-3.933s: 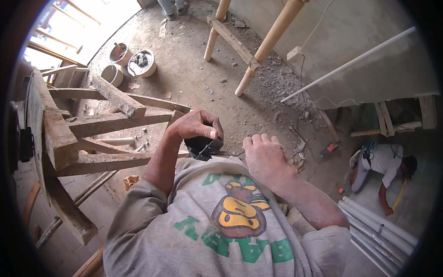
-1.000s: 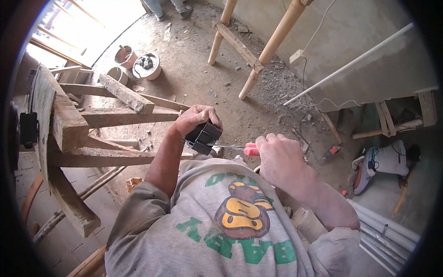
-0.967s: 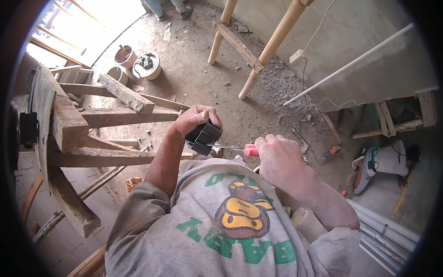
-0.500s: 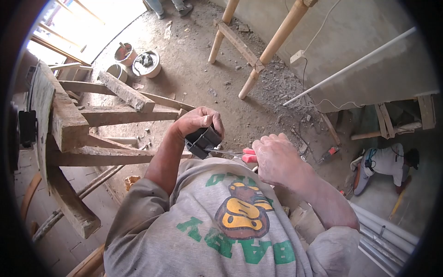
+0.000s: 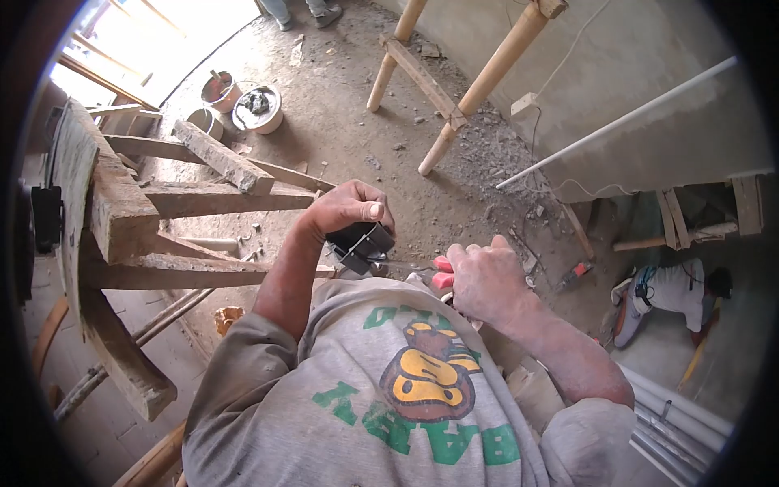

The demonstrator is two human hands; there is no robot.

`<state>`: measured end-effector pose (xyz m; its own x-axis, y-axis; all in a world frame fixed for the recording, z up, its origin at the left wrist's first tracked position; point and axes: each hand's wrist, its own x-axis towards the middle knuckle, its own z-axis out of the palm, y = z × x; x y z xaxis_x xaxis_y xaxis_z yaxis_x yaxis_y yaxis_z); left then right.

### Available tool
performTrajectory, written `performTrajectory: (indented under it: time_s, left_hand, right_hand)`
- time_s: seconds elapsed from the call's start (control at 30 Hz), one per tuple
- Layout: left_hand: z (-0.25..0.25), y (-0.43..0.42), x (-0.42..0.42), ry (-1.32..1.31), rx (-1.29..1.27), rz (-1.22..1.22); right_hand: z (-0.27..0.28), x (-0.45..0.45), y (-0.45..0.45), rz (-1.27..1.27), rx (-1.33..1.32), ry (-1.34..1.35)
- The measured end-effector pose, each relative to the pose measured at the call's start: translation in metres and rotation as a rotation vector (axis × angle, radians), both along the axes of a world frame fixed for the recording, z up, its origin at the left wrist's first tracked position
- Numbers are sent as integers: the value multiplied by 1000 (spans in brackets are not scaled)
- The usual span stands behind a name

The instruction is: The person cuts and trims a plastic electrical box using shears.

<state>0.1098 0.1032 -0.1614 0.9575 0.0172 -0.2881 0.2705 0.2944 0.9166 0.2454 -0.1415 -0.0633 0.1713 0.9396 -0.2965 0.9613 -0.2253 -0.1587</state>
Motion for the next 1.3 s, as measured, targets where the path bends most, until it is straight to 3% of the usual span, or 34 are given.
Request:
performTrajectory:
  time_s: [0.1,0.37,0.57,0.67,0.87,0.97,1.07,1.2,1.3]
  left_hand:
    - [15,4,1,199,312,179]
    - [-5,19,-10,-258,-50,304]
    - [-9,17,-10,-467,-108,216]
    - [-7,15,-8,-448,-127,197]
    - [-12,14,-6,-358,-153,173]
    - [-23,8,-2,-379,-256,231]
    - [-21,1,-4,-408,-780,238]
    - [-20,0,-1,-598,-857,174]
    - [-17,-1,-6,-586,-874,169]
  right_hand:
    - [-5,7,-5,-8,36,-51]
    - [16,2,7,-172,252,255]
    - [30,-26,6,-632,88,654]
    - [25,-38,0,-710,54,738]
    - [37,-39,-10,-618,-39,744]
    - [25,-39,-14,-520,287,701]
    - [19,-35,-15,-503,366,604]
    - [13,-31,-14,-420,403,623]
    - [12,-34,-10,-369,411,614]
